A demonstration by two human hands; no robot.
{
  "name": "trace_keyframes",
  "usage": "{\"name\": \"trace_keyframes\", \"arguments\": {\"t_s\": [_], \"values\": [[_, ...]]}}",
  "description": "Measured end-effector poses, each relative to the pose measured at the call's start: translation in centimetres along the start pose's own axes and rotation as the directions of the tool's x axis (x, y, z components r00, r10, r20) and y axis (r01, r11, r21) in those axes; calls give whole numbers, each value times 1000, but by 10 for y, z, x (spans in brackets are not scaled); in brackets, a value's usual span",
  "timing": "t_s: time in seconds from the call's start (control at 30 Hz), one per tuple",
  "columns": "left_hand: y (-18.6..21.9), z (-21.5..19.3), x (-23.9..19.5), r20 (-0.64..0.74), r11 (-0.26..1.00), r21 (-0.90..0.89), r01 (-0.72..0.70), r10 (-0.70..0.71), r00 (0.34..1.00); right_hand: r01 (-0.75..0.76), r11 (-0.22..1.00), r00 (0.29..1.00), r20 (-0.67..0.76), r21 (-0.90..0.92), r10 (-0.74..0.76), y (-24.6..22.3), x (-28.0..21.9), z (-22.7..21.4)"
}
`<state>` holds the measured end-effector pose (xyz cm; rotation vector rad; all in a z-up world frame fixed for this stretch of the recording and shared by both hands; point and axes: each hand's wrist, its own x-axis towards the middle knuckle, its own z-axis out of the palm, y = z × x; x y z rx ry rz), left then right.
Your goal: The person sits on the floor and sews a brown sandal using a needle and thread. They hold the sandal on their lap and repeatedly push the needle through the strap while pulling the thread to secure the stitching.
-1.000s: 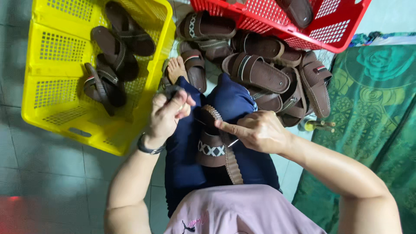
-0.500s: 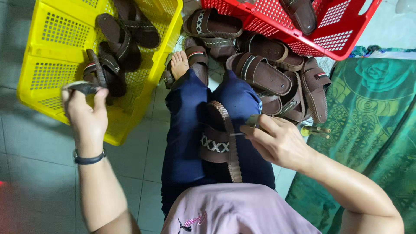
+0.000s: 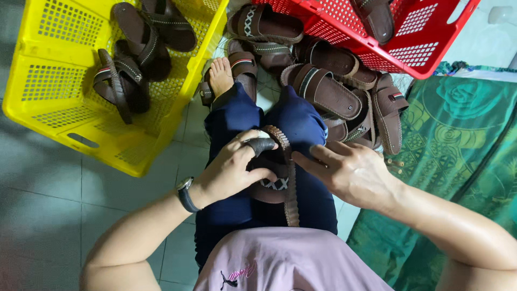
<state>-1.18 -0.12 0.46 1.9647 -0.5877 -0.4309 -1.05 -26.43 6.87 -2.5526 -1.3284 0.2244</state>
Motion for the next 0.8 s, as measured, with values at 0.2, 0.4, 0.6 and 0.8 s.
{"name": "trace_keyframes", "arguments": {"t_s": [0.2,0.4,0.6,0.8], "values": [[-15,20,-1,-111,996,-3,-92,91,990,72,997,997,-7,-5,-72,0,4,25],[-17,20,-2,-159,989,38,-145,150,976,-35,975,982,-172,221,75,-11,-3,76],[7,-7,-12,-135,910,345,-229,290,948,-172,956,975,-94,238,199,-20,3,31],[35,-23,-19,186,529,-809,257,-183,965,-85,923,952,-242,374,186,-17,5,44]]}}
